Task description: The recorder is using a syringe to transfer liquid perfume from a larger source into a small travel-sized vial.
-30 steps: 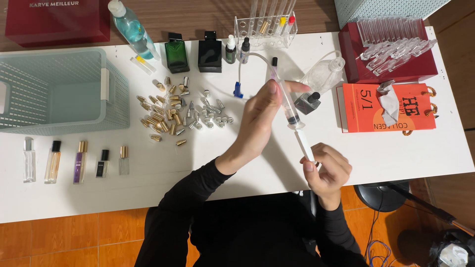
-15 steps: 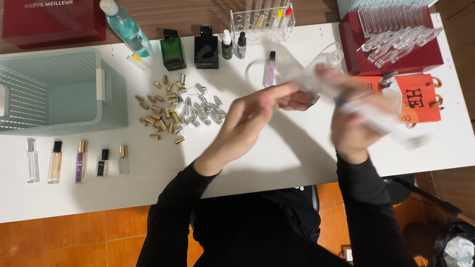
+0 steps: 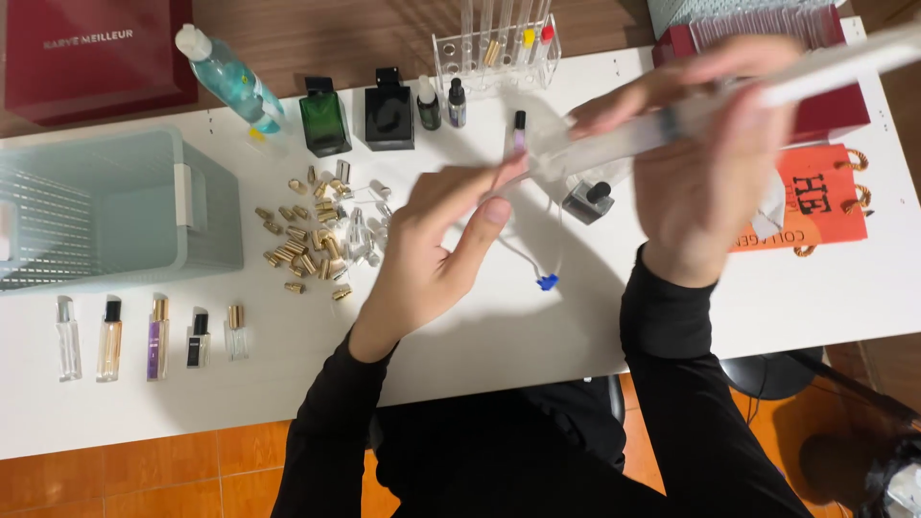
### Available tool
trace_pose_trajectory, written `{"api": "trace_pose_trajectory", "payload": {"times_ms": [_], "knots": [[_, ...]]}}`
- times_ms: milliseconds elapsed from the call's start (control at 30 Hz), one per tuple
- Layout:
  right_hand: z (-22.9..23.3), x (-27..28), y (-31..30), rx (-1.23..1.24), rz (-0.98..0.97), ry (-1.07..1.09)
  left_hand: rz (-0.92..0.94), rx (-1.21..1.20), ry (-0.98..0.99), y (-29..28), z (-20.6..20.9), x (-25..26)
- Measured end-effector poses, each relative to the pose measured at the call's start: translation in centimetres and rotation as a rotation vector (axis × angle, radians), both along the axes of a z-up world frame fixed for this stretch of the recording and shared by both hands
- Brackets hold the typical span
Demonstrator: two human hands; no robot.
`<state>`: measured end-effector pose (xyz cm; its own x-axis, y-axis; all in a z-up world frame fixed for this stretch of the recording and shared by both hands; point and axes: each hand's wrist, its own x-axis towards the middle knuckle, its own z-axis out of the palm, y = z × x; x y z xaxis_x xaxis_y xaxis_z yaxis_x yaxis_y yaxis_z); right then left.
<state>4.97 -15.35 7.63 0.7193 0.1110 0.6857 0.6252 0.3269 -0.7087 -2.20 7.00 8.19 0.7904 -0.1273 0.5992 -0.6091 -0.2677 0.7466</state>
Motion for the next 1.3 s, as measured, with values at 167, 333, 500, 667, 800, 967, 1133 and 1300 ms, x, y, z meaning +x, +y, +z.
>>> {"api": "trace_pose_trajectory", "payload": {"times_ms": [167, 333, 500, 667, 800, 967, 1133, 1300], "knots": [[-0.7, 1.7, 1.7, 0.150, 0.279, 0.252, -0.033, -0.031, 0.252, -0.5, -2.6, 1.6], [0.6, 1.8, 3.7, 0.447, 0.457, 0.547, -0.115, -0.184, 0.430, -0.6, -2.6, 1.9], [-0.1, 2.7, 3.9, 0.498, 0.616, 0.602, -0.123, -0.155, 0.400, -0.7, -3.0, 2.2], [-1.8, 4.5, 2.6, 0.645, 0.938, 0.632, -0.125, -0.184, 0.414, -1.0, -2.9, 2.1], [-1.6, 5.8, 1.5, 0.555, 1.046, 0.644, -0.119, -0.161, 0.436, -0.8, -2.7, 2.2], [-1.2, 5.3, 0.9, 0.602, 1.037, 0.774, -0.062, -0.092, 0.303, -1.0, -2.8, 2.0], [-0.9, 5.1, 0.8, 0.651, 0.941, 0.832, -0.045, -0.062, 0.332, -1.1, -2.5, 1.8], [-0.7, 4.8, 0.7, 0.669, 0.869, 0.861, -0.037, -0.052, 0.363, -1.5, -2.5, 1.8]]}}
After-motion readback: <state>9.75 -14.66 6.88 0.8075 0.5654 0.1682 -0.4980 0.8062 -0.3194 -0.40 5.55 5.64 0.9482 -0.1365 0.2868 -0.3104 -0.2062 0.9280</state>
